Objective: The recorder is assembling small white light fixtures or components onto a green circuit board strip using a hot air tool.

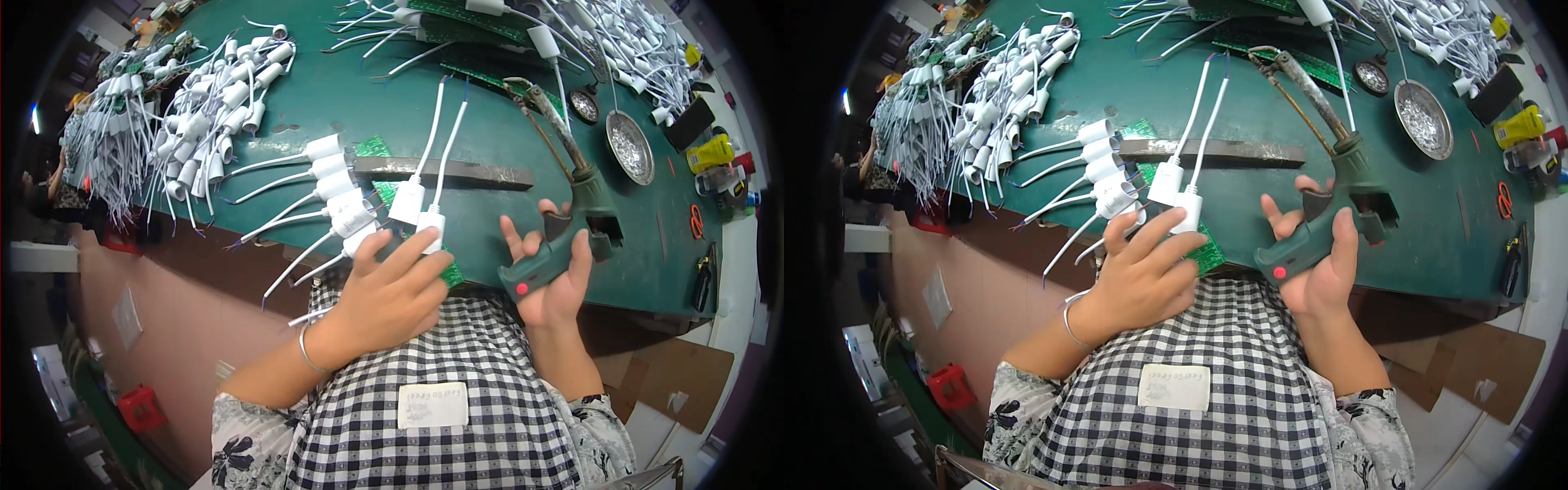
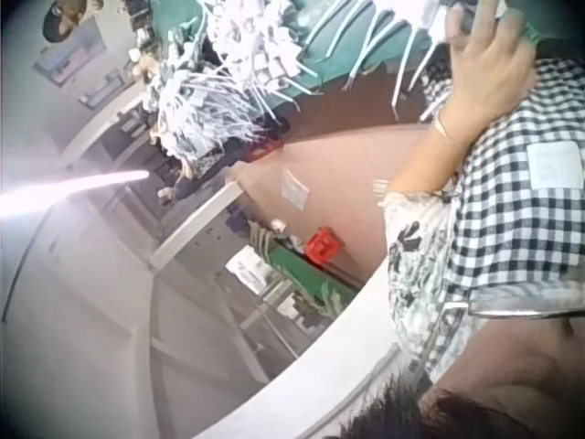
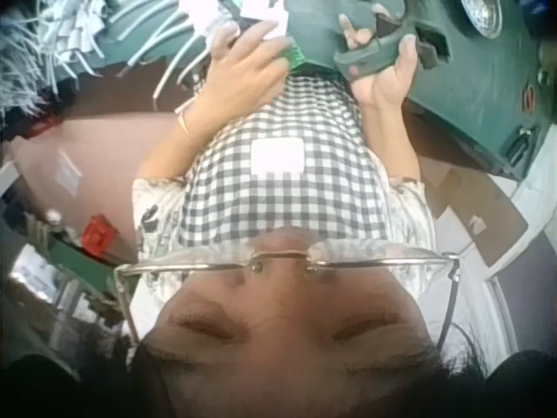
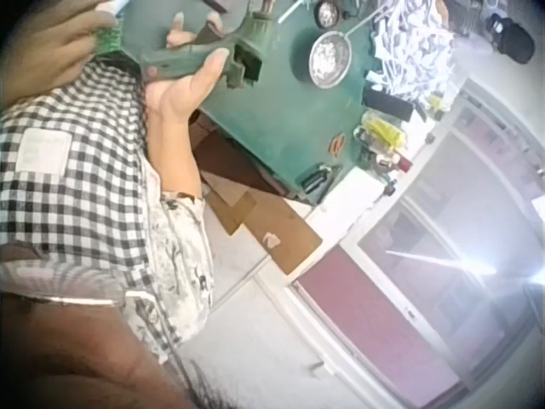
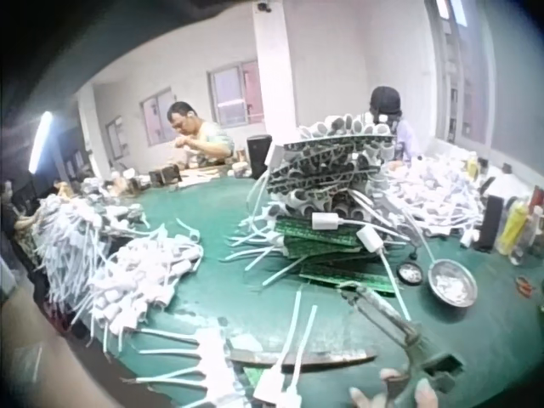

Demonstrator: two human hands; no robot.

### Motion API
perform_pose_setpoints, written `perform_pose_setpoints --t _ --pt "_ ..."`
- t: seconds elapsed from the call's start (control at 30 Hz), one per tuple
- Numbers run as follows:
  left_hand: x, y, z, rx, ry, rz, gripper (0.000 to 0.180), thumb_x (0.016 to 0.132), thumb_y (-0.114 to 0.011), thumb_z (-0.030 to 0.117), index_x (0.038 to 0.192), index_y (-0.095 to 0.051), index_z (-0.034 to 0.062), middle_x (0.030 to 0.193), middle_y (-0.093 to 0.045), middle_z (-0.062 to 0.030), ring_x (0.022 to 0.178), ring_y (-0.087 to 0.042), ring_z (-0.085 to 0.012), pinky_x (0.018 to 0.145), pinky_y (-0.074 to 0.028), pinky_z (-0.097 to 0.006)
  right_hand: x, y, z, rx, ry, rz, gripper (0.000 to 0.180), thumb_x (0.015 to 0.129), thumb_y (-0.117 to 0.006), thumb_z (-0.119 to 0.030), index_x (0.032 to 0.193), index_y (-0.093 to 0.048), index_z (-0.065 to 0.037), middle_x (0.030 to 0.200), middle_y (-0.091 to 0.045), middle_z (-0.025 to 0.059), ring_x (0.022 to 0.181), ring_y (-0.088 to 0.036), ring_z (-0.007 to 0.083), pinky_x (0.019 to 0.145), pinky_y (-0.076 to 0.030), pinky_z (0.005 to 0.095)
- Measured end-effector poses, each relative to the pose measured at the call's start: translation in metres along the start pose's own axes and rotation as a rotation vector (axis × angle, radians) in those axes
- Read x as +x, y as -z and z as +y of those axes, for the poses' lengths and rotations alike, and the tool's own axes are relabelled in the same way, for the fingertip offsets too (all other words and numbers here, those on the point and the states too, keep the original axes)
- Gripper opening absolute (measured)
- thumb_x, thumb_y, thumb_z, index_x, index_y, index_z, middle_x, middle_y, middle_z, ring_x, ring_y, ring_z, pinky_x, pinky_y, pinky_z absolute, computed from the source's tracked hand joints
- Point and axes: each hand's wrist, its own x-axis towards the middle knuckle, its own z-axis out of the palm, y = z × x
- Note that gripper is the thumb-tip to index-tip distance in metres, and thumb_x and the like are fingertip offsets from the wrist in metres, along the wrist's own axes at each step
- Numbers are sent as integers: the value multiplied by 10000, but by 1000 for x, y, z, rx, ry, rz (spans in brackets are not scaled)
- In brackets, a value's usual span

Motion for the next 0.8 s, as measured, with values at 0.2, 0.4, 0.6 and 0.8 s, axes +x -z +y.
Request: perform_pose_setpoints --t 0.2,0.4,0.6,0.8 --pt "55 -2 -48 -9 -135 -262 433 751 -650 521 960 -600 145 1094 -593 -17 1319 -406 -227 1092 -164 -550 35 10 11 135 -53 19 307 978 -453 -367 1188 -487 -146 1217 -524 73 771 -618 173 1045 -374 580" --pt "68 18 -67 202 -219 -380 499 786 -566 579 924 -616 102 1003 -594 -48 1163 -532 -209 1107 -229 -493 37 18 13 204 -46 107 294 970 -478 -364 1164 -496 -144 1218 -548 53 779 -620 165 1085 -324 594" --pt "62 81 -68 35 38 -642 406 891 -538 457 997 -612 73 774 -628 -129 782 -627 -318 820 -445 -448 36 25 12 213 2 92 291 965 -491 -364 1151 -519 -142 1225 -544 55 790 -624 170 1082 -340 561" --pt "57 73 -103 -32 238 -623 328 876 -600 242 1138 -556 50 965 -628 -197 894 -597 -373 780 -462 -447 37 24 16 248 -79 27 300 957 -503 -384 1154 -523 -159 1218 -557 51 875 -625 189 1048 -364 577"
